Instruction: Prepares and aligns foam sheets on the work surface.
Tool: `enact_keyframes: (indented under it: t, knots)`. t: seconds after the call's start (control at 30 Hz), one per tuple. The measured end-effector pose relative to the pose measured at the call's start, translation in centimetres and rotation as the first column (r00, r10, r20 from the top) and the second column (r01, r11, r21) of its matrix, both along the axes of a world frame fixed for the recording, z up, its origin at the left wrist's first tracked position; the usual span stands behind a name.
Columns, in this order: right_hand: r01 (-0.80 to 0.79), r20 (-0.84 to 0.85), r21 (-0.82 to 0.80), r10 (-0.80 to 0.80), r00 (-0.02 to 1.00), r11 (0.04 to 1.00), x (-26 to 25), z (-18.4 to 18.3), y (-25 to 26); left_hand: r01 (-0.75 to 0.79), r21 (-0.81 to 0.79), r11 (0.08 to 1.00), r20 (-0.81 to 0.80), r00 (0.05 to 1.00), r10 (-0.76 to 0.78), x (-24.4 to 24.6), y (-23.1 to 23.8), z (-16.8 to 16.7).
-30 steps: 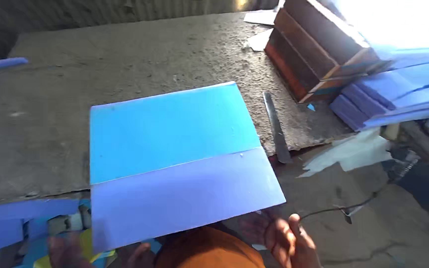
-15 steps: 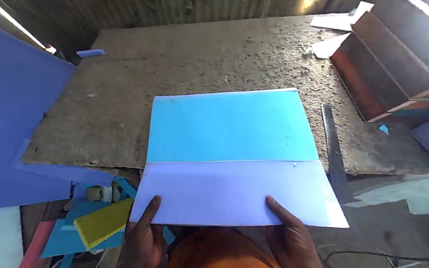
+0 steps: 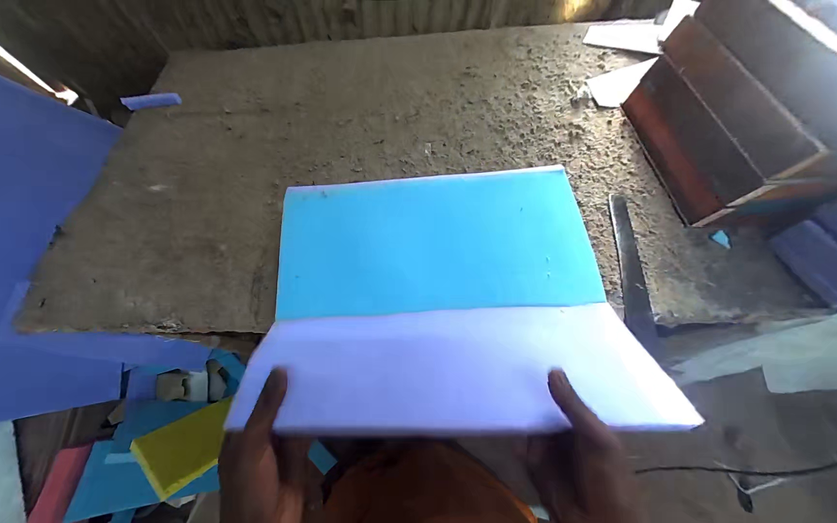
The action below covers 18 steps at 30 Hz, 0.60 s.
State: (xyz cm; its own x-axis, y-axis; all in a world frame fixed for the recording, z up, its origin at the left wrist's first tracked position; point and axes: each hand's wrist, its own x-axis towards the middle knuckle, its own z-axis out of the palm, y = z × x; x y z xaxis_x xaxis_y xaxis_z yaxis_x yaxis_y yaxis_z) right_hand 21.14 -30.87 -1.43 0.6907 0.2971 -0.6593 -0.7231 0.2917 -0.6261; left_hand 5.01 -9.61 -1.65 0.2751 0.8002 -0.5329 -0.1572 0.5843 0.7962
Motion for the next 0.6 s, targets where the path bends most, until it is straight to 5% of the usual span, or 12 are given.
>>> enact_keyframes:
  t: [0.2, 0.6]
  knots:
    - [-0.084, -0.175, 0.262, 0.133, 0.976, 0.961, -2.7, -3.8, -0.9, 0.12, -0.354, 0.928, 0.196, 0.979, -0.052, -1.4, -5.9, -3.1]
    - [0.102, -0.025, 0.091, -0.1, 0.995, 0.991, 0.8, -3.6, 5.9, -0.091, -0.16, 0.983, 0.058, 0.993, 0.102, 7.8, -2.6, -2.0]
